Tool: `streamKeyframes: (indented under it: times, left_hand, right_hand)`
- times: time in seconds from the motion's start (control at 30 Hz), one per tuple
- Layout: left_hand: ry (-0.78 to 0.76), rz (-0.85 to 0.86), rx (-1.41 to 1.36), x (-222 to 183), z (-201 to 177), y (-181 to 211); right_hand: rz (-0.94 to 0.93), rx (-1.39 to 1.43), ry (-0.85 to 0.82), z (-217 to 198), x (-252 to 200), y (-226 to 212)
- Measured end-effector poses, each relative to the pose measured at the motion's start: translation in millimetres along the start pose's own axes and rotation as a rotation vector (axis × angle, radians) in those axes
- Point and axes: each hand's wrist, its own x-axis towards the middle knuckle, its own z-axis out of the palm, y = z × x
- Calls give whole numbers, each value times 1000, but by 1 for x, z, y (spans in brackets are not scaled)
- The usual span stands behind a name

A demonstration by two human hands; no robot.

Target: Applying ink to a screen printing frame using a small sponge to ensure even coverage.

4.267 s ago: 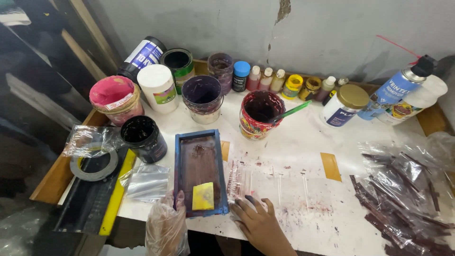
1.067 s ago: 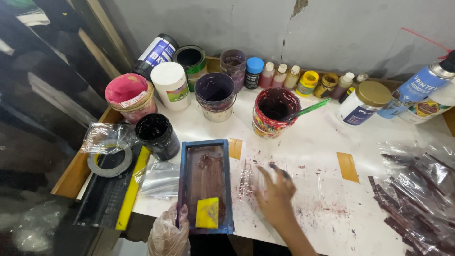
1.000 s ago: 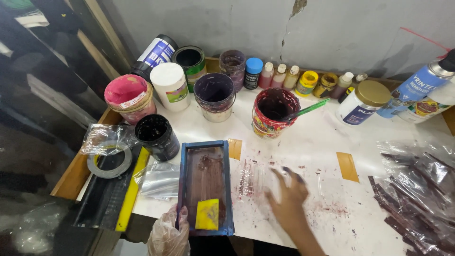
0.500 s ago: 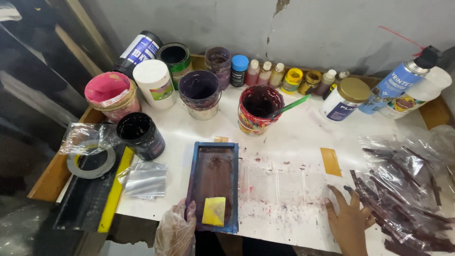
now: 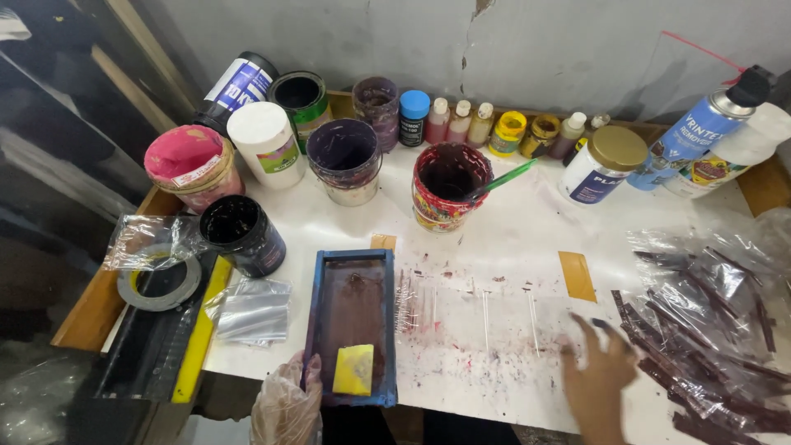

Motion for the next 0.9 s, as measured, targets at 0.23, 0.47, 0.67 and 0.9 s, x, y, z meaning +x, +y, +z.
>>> streamKeyframes:
  times: [0.23,0.47,0.67,0.9]
  left_hand:
    - [-3,-77,-71,-15,-27,4]
    - [86,-104,-6,1,-4,-18]
    - [-43,-101,-37,-12,-24,-5]
    - [94,218,-116,-9,11,4]
  right_hand:
    - [-441,-253,-436,5,-58,-160]
    - [-736,-116,-328,48,-78,-184]
    - [-452,334,-141,34,-87,-133]
    - [-321,545,449,45,-91,-55]
